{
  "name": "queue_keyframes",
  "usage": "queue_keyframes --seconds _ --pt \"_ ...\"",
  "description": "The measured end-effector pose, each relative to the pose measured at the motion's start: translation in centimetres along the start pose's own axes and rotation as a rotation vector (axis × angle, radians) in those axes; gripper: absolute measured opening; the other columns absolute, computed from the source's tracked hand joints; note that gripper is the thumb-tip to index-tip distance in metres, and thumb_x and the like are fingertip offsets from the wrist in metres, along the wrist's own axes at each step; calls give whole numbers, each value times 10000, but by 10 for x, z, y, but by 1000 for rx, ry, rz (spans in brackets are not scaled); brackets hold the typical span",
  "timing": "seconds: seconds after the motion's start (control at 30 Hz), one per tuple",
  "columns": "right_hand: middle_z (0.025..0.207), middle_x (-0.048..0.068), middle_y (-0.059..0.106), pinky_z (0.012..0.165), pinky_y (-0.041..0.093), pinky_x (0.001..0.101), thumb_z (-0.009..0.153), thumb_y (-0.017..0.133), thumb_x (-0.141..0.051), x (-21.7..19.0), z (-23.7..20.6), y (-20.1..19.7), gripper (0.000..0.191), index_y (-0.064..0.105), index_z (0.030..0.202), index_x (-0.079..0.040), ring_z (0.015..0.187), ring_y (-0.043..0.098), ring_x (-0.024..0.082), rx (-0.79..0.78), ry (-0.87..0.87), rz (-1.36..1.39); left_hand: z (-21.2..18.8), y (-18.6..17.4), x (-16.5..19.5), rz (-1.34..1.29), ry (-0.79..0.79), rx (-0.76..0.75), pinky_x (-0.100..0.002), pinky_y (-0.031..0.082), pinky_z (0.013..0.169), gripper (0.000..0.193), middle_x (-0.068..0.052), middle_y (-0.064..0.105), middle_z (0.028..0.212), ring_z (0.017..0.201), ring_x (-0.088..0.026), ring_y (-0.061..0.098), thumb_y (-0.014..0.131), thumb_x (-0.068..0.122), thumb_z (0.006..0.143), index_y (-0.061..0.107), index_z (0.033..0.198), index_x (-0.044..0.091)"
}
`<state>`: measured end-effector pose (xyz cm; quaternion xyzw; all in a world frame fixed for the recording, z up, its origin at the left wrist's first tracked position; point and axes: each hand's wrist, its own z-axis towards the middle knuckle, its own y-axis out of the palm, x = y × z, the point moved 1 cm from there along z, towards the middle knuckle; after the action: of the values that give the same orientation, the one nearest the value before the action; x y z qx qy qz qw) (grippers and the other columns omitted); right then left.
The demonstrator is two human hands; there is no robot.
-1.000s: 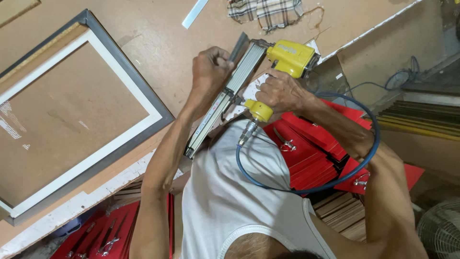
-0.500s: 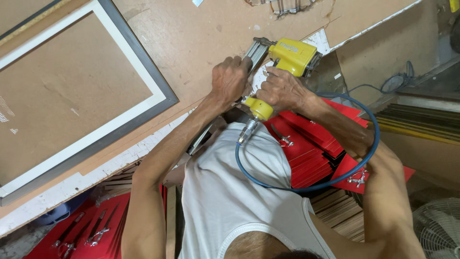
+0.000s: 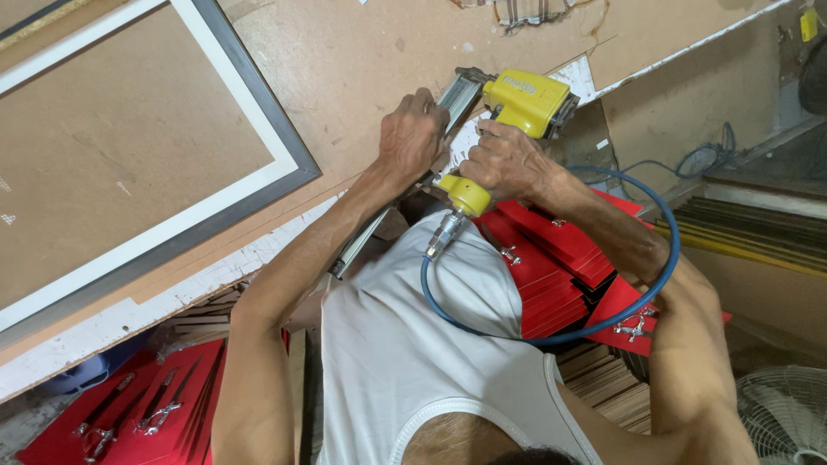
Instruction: The person positions thin wooden strips along the back edge of a framed picture on the workbench and fastens them with a pneumatic nail gun, working around the frame and repositioning it. At the end the person picks up a cup of tea and drinks.
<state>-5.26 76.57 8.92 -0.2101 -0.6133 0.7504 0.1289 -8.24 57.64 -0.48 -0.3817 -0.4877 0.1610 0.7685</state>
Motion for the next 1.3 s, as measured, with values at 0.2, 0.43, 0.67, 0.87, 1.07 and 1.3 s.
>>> queue_keyframes --seconds 0.2,0.43,0.67,0.87,1.07,1.3 --pt "652 45 599 909 544 420 751 723 -205 3 3 0 127 632 724 -122 674 646 245 5 -13 2 22 1 4 -45 -79 -157 -481 577 707 123 -224 634 996 849 -388 684 719 49 797 725 913 10" --pt "646 48 592 967 562 441 776 729 -188 5 -1 -28 128 632 724 -122 667 649 240 45 49 -31 -39 -152 -3 -569 -174 -162 -384 579 900 402 -177 724 1244 1052 -285 732 575 332 1065 689 1315 39" --pt "710 47 635 998 554 447 796 694 -182 12 26 -52 71 666 794 -117 712 672 235 107 65 -102 -107 -130 -13 -743 -625 607 -406 604 850 617 -179 748 887 852 -233 729 434 488 1099 741 978 -33" --pt "737 74 663 979 580 458 790 730 -206 -9 77 -44 108 693 796 -104 735 692 271 190 45 -62 -9 -134 -24 -998 -301 759 -396 602 861 490 -118 679 1032 971 -199 676 387 433 1114 668 1112 32" --pt "763 69 625 1067 523 529 863 715 -101 19 90 -45 62 657 857 -79 830 679 274 418 267 766 -67 -215 -68 -365 -347 896 -377 580 952 229 -97 740 1110 1051 -239 701 693 243 1001 716 1126 53" --pt "748 63 594 1196 409 617 868 607 57 24 151 -12 190 569 763 -97 948 692 277 359 122 1668 -309 -359 -249 853 -909 1000 -535 497 853 488 -211 635 1150 1025 -441 603 811 181 845 623 1260 6"
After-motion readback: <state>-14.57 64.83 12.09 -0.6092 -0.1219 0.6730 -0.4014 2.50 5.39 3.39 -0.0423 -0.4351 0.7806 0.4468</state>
